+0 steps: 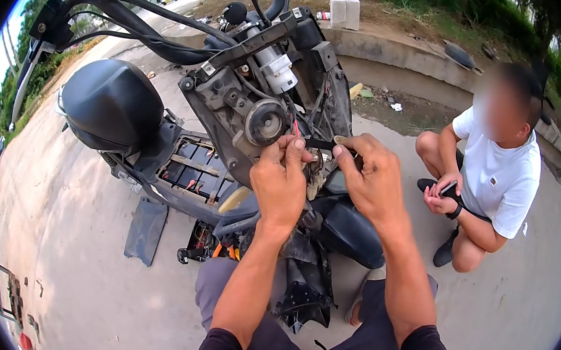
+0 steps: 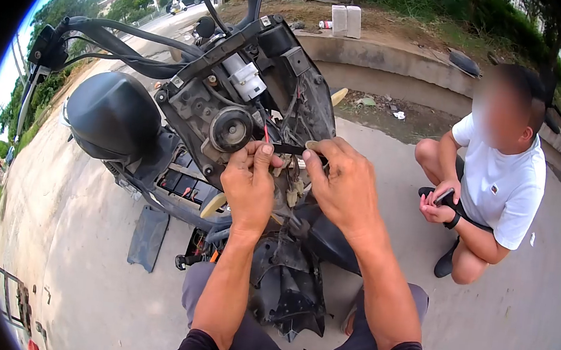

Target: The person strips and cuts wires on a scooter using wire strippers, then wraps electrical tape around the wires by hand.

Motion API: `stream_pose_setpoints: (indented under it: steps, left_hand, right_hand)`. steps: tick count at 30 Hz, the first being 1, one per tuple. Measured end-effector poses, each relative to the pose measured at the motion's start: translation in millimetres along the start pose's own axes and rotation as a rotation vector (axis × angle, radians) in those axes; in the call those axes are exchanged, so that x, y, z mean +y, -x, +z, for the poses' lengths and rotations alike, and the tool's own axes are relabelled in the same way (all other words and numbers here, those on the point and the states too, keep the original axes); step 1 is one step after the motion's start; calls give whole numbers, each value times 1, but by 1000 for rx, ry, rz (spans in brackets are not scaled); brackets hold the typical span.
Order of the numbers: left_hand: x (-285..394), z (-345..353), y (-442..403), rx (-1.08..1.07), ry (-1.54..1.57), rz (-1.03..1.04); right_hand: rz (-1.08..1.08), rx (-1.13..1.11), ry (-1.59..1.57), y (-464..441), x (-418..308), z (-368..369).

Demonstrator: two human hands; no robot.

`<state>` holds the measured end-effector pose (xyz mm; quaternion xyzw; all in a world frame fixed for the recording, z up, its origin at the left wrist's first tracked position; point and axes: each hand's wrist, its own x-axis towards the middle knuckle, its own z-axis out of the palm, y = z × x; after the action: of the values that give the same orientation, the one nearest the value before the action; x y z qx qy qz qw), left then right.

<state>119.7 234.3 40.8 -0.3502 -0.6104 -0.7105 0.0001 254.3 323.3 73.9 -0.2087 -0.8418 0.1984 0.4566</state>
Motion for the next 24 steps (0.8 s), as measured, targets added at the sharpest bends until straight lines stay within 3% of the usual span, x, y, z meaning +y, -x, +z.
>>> stream_pose_setpoints:
  steps: [4,7,11,14,17,24]
  left_hand:
    - [-4,-1,3,7,-26,55]
    - [-4,-1,3,10,-111,66]
    - [7,-4,-1,-22,-259,54]
    - [3,2,4,37,-186,52]
    - [-12,4,7,64,-136,236]
    - [-25,-2,14,14,-476,563]
  right_hand:
    - [43,-12,-26,0,-2,-6]
    - [-103,75,7,2,1,3]
    - [-94,83,52,2,-4,6]
    - [-110,120,38,-1,1,9]
    - [-75,121,19,-1,1,9]
    - [-55,81,26,1,7,4]
